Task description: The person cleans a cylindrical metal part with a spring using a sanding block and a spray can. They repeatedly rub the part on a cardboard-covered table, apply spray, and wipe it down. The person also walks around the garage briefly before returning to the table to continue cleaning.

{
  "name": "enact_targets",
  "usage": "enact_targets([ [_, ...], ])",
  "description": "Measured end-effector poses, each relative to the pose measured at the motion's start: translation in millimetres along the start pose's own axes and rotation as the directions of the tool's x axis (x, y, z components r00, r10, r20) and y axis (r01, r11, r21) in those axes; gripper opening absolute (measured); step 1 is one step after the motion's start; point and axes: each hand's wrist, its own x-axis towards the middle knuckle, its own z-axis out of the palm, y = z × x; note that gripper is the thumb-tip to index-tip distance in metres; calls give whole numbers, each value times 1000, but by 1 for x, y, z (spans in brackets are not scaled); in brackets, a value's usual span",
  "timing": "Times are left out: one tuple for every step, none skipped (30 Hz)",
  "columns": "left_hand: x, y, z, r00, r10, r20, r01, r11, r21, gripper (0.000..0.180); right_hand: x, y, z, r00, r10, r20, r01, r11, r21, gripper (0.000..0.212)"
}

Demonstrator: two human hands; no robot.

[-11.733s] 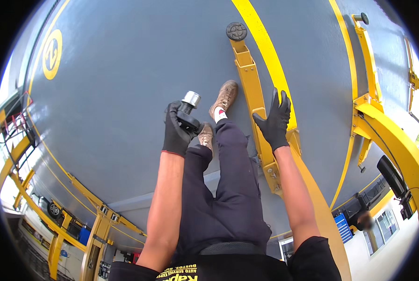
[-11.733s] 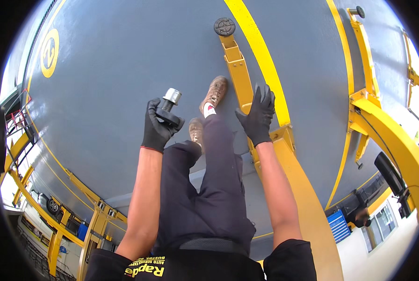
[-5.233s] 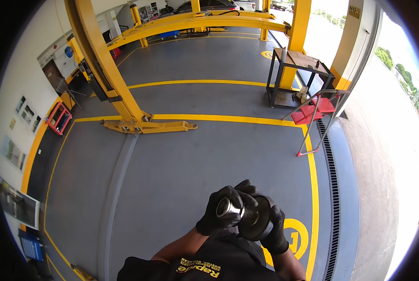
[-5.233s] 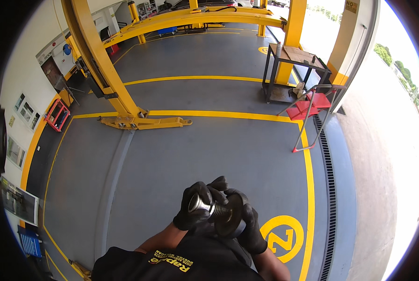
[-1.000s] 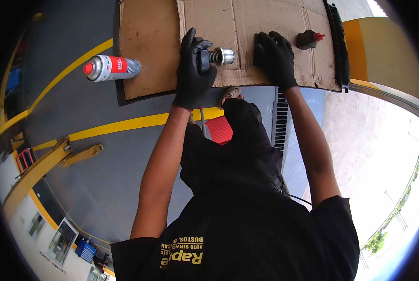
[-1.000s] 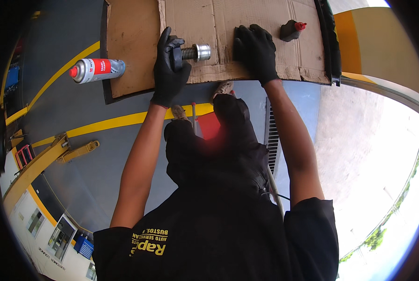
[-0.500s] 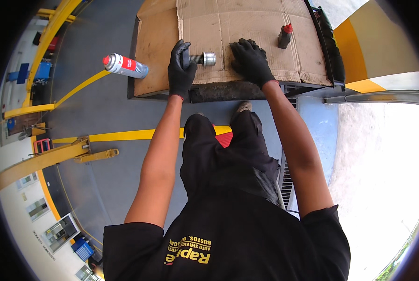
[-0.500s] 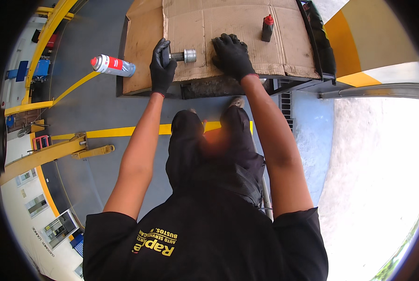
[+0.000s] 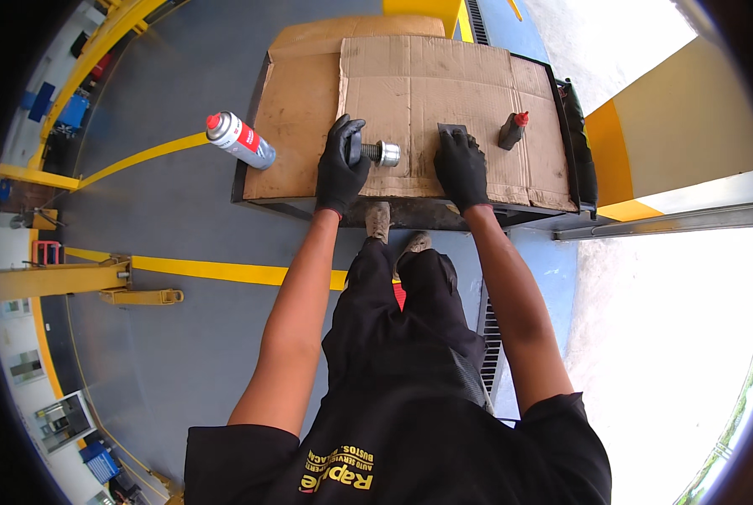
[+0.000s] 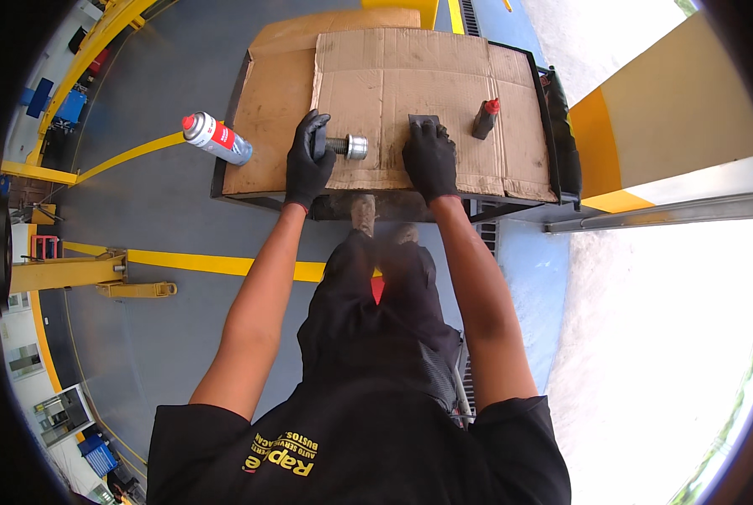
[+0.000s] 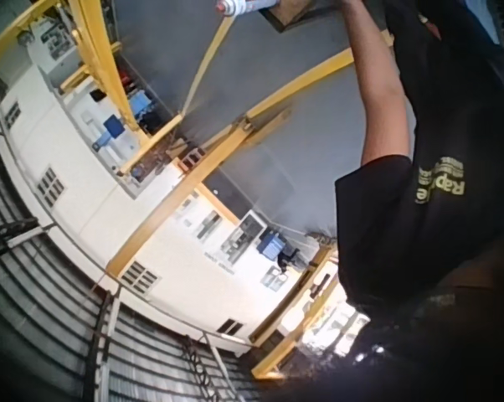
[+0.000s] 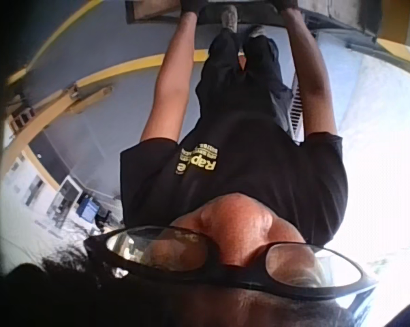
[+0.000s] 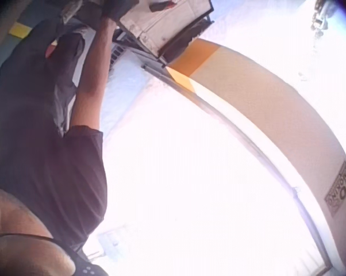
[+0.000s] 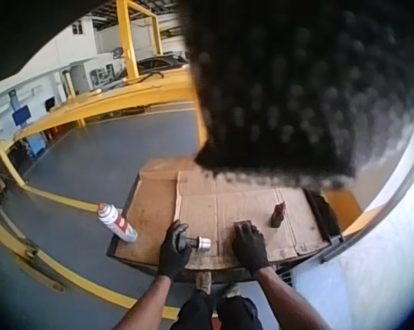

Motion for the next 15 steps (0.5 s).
enact_targets([
  [-2, 2, 0, 1000, 17, 5, -17, 998, 55, 56, -2, 0, 1, 1000, 27, 4, -27, 1000, -11, 40],
  [-1, 3, 0, 1000, 19, 1, -19, 999, 48, 56, -3, 1, 1, 998, 56, 7, -55, 998, -23, 41],
  [1, 3, 2, 1000, 20, -2, -20, 999, 40, 57, -3, 3, 1, 994, 107, -3, -107, 994, -19, 42],
  [0, 2, 2, 1000, 20, 3, -20, 999, 38, 57, -4, 0, 0, 986, 164, -11, -164, 986, -7, 42],
  [0, 0, 2, 1000, 23, -5, -23, 1000, 17, 57, -5, -1, -2, 975, 222, -18, -222, 975, 3, 43],
  [1, -2, 1, 1000, 26, -13, -26, 1000, -4, 57, -5, 1, 0, 985, 170, -40, -170, 985, -1, 43],
  [3, -5, 0, 999, 32, -17, -33, 999, -22, 57, -3, 2, 3, 991, 122, -64, -122, 993, -3, 43],
  [3, -8, 0, 1000, 26, -11, -27, 999, -44, 57, -4, 4, 4, 994, 73, -87, -74, 997, -7, 43],
  [2, -9, 1, 1000, 21, -5, -21, 998, -66, 57, -7, 6, 4, 998, 61, 16, -61, 998, -29, 43],
  [3, -10, 1, 1000, 17, 2, -17, 996, -83, 58, -7, 7, 6, 997, 66, 29, -65, 998, -28, 46],
  [3, -10, 2, 1000, 26, 3, -25, 996, -83, 59, -7, 8, 7, 997, 69, 42, -68, 997, -26, 48],
  [3, -10, 2, 999, 36, 8, -36, 996, -81, 59, -8, 9, 8, 996, 71, 55, -70, 997, -23, 51],
  [4, -11, 3, 999, 47, 10, -46, 996, -77, 59, -9, 10, 11, 994, 88, 69, -86, 996, -27, 54],
  [5, -12, 3, 998, 58, 11, -57, 996, -74, 60, -11, 10, 15, 991, 104, 84, -102, 994, -31, 57],
  [8, -15, 2, 998, 61, 15, -59, 996, -73, 62, -11, 10, 19, 988, 120, 97, -118, 992, -36, 60],
])
